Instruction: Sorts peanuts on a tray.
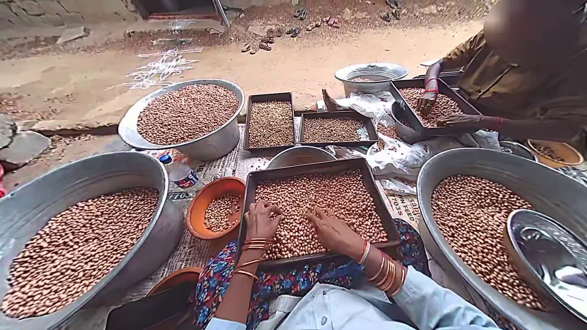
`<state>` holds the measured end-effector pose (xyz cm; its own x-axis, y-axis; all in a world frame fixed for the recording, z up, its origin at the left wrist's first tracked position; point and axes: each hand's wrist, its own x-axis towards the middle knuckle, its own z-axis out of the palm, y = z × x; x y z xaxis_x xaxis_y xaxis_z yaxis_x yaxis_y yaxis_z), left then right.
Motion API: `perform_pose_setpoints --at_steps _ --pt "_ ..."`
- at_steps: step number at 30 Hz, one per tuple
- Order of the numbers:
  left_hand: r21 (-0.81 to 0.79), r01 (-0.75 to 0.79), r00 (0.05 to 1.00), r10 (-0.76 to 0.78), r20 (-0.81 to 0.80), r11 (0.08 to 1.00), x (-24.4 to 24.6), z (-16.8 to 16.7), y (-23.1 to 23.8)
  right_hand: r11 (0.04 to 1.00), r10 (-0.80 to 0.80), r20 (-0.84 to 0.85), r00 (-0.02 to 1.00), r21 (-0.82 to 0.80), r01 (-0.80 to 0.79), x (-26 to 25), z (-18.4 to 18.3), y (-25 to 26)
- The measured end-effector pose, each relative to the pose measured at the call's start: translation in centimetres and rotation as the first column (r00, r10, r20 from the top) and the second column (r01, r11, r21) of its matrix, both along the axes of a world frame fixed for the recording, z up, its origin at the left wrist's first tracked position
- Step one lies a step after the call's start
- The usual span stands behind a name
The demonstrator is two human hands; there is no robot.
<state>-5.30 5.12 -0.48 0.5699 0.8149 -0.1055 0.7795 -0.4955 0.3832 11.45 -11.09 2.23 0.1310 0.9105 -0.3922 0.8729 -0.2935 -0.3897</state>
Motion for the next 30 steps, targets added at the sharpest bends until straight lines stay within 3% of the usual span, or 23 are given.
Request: perform_pose_setpoints --at_steps 2,4,7,10,13,15,16,19,21,26,30 --pt "0.002 -0.013 0.998 0.012 0.064 1.0 -0.3 -0.7 0.2 0.989 0.047 -0.108 0.993 0.146 -0.031 0.0 0.6 -0.7" --pt "0.006 -0.019 0.996 0.018 0.09 1.0 -0.7 -1.0 0.4 0.981 -0.061 -0.095 0.994 0.18 0.078 1.6 1.7 -1.4" --pt "0.014 -0.016 0.993 0.015 0.113 1.0 -0.9 -1.1 0.5 0.927 -0.375 0.152 0.915 0.073 0.368 5.7 3.2 -2.5" --pt "0.006 -0.01 0.991 0.009 0.137 1.0 -0.9 -1.2 0.4 0.852 -0.479 0.295 0.827 -0.069 0.519 8.4 3.1 -3.6" --pt "0.0 0.0 0.976 0.0 0.216 1.0 -0.9 -1.4 0.3 0.923 -0.351 0.162 0.922 -0.107 0.37 8.3 1.6 -4.7" --pt "-0.048 0.01 0.945 0.006 0.328 0.999 -0.9 -1.1 0.4 0.956 -0.291 -0.018 0.956 0.034 0.292 8.6 1.0 -4.5" --pt "-0.103 0.01 0.925 0.031 0.379 0.995 -0.9 -0.7 0.3 0.95 -0.294 -0.031 0.955 0.103 0.295 8.8 1.4 -4.1" --pt "-0.388 0.022 0.856 0.183 0.483 0.922 -0.6 0.7 0.1 0.945 -0.306 0.084 0.948 0.15 0.291 9.5 2.7 -2.0" --pt "-0.463 0.063 0.815 0.223 0.535 0.884 0.2 1.1 -0.1 0.965 -0.254 0.16 0.954 0.102 0.24 10.3 1.9 -0.5" --pt "-0.269 0.141 0.947 -0.051 0.318 0.953 4.6 3.5 -0.9 0.97 -0.219 0.227 0.949 0.155 0.187 10.9 -0.4 1.5" --pt "-0.18 0.298 0.952 -0.279 0.124 0.937 10.3 4.3 -2.1 0.972 -0.214 0.234 0.948 0.145 0.184 10.8 -1.0 1.7"
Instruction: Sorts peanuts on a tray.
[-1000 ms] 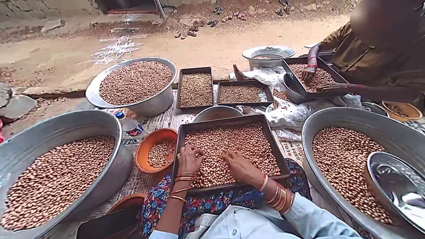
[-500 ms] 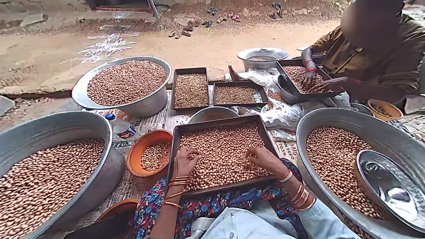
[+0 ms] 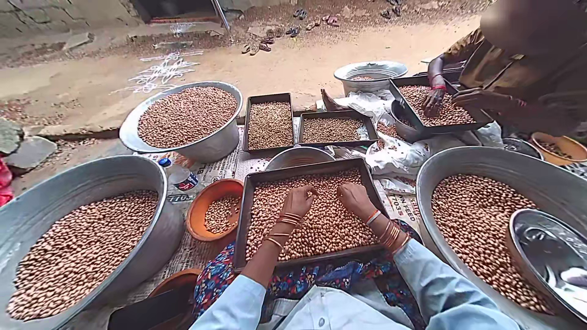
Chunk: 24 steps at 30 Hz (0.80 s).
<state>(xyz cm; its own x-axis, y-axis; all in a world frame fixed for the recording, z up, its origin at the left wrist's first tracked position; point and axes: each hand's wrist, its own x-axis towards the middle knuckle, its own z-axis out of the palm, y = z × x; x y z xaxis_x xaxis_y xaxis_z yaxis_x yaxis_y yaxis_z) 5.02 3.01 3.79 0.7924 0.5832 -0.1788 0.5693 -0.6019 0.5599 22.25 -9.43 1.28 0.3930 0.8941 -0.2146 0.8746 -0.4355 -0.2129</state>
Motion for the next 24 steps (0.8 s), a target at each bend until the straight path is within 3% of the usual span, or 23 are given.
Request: perform_pose_setpoints --at_steps 4,10,14,17,20,22,24 --pt "0.086 0.119 0.98 -0.103 -0.172 0.989 4.7 -1.8 -0.7 1.0 -0.008 -0.017 1.0 -0.006 0.007 0.0 -0.2 -0.2" --pt "0.154 0.126 0.96 -0.081 -0.267 0.98 6.8 -3.7 -1.1 0.998 -0.028 -0.122 0.992 -0.059 0.021 1.2 -0.7 -0.4" --pt "0.138 0.096 0.969 -0.06 -0.24 0.986 6.2 -4.0 -0.6 0.932 -0.094 -0.418 0.904 0.283 0.228 2.3 0.0 -1.1" --pt "0.042 0.001 0.992 0.004 -0.124 0.999 5.2 -3.6 0.4 0.907 -0.083 -0.487 0.869 0.323 0.268 1.1 1.8 -2.9" --pt "-0.211 -0.128 0.983 0.152 0.099 0.969 3.0 -3.1 1.7 0.96 0.03 -0.369 0.929 0.269 0.076 -1.2 1.5 -5.9" --pt "-0.366 -0.064 0.974 0.139 0.181 0.928 1.0 -3.3 1.9 0.981 0.051 -0.307 0.95 0.195 0.011 -2.9 0.7 -7.6" --pt "-0.362 0.077 0.991 -0.031 0.131 0.929 -0.8 -3.2 1.1 0.991 0.026 -0.276 0.961 0.134 0.011 -4.1 -0.3 -8.5"
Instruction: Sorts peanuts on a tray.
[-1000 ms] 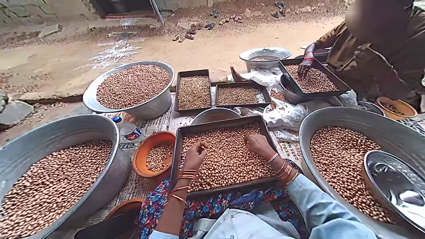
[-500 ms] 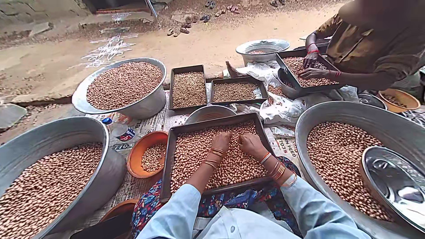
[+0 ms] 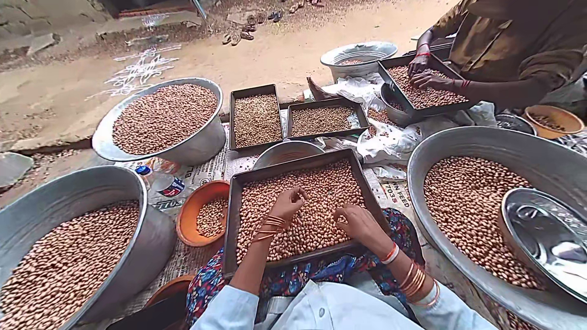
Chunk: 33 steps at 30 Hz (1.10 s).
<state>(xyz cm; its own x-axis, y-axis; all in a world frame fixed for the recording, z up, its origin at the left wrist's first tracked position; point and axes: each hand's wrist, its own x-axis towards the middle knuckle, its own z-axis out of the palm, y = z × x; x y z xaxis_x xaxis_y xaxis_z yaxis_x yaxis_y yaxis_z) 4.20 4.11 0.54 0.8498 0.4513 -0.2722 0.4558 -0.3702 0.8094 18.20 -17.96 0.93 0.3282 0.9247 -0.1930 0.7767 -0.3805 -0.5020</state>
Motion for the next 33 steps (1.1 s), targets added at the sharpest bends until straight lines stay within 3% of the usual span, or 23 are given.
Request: perform_pose_setpoints --at_steps 3,8,11,13,15,17,20,23,25,27,30,33 --pt "0.169 0.199 0.966 -0.164 -0.199 0.965 -1.2 0.5 -2.5 0.999 -0.029 0.005 1.0 -0.012 0.029 -0.7 -1.3 -0.2" --pt "0.29 0.234 0.937 -0.135 -0.324 0.928 -1.3 0.3 -4.5 0.999 -0.021 0.016 1.0 -0.038 0.022 -1.0 -1.7 -0.1" --pt "0.216 0.168 0.976 -0.131 -0.177 0.962 -1.6 0.0 -3.6 0.999 -0.021 -0.054 0.998 -0.04 0.019 -0.6 -1.5 -0.1" --pt "0.079 0.011 1.0 -0.01 -0.005 0.997 -1.5 0.0 -2.7 0.991 -0.065 -0.186 0.98 0.105 0.086 0.3 -1.4 -0.5" --pt "0.047 -0.077 0.996 0.075 0.04 0.996 -0.8 0.6 -2.3 0.921 -0.128 -0.434 0.892 0.282 0.27 1.6 -1.4 -1.2" --pt "0.163 -0.035 0.999 0.037 -0.011 0.986 0.5 0.8 -2.5 0.801 -0.122 -0.672 0.73 0.368 0.473 2.6 -0.9 -1.8" --pt "0.357 0.119 0.987 -0.07 -0.147 0.926 2.8 0.6 -3.8 0.71 -0.142 -0.781 0.609 0.348 0.612 3.9 0.2 -2.8" --pt "0.409 0.236 0.946 -0.112 -0.304 0.882 4.5 -0.1 -4.8 0.788 -0.206 -0.678 0.705 0.312 0.531 4.6 0.6 -3.4" --pt "0.404 0.259 0.927 -0.108 -0.359 0.877 5.0 -0.5 -5.1 0.869 -0.266 -0.448 0.854 0.272 0.413 4.7 0.9 -3.1" --pt "0.406 0.257 0.928 -0.106 -0.358 0.877 4.9 -0.6 -5.2 0.932 -0.261 -0.237 0.936 0.188 0.308 4.2 1.4 -2.0" --pt "0.403 0.2 0.942 -0.062 -0.329 0.893 3.8 0.0 -4.6 0.982 -0.166 -0.049 0.985 0.078 0.17 3.5 1.7 0.2" --pt "0.464 0.043 0.962 0.089 -0.258 0.885 1.2 2.0 -2.0 0.996 -0.087 0.055 0.995 0.016 0.086 3.0 1.1 2.2"
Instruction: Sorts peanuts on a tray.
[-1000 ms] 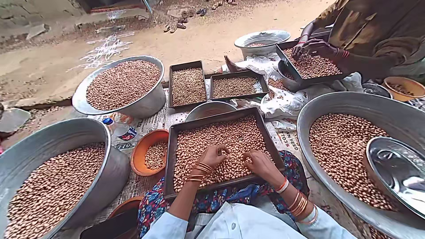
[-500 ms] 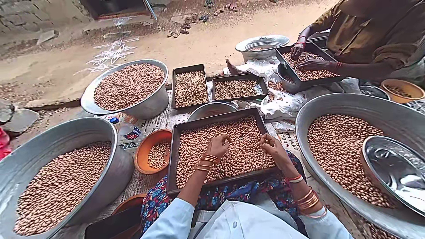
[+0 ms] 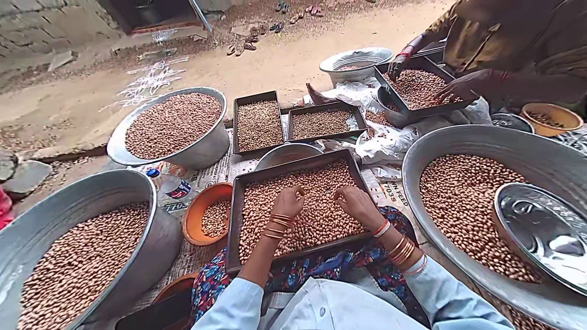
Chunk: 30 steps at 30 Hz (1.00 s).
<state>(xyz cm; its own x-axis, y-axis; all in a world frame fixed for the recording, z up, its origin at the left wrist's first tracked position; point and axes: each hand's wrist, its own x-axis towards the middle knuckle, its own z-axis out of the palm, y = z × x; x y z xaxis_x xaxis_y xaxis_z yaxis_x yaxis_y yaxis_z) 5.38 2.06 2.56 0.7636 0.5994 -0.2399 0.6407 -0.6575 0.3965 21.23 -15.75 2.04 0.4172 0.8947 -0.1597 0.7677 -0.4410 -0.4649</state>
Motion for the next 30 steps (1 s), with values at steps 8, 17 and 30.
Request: perform_pose_setpoints --at_steps 8,17,30 --pt "0.478 -0.407 0.911 0.309 0.272 0.779 -7.8 5.3 6.3 0.993 0.067 0.075 0.995 -0.101 -0.06 -0.7 -1.7 2.4" --pt "0.063 0.171 0.983 -0.174 0.052 0.983 3.2 -0.8 -1.3 0.983 -0.053 -0.242 0.969 0.159 0.093 1.5 -1.5 0.6" --pt "-0.166 -0.173 0.907 0.223 0.357 0.971 1.8 -1.4 2.0 0.997 -0.073 0.077 0.994 0.045 0.07 2.1 0.5 -2.1"
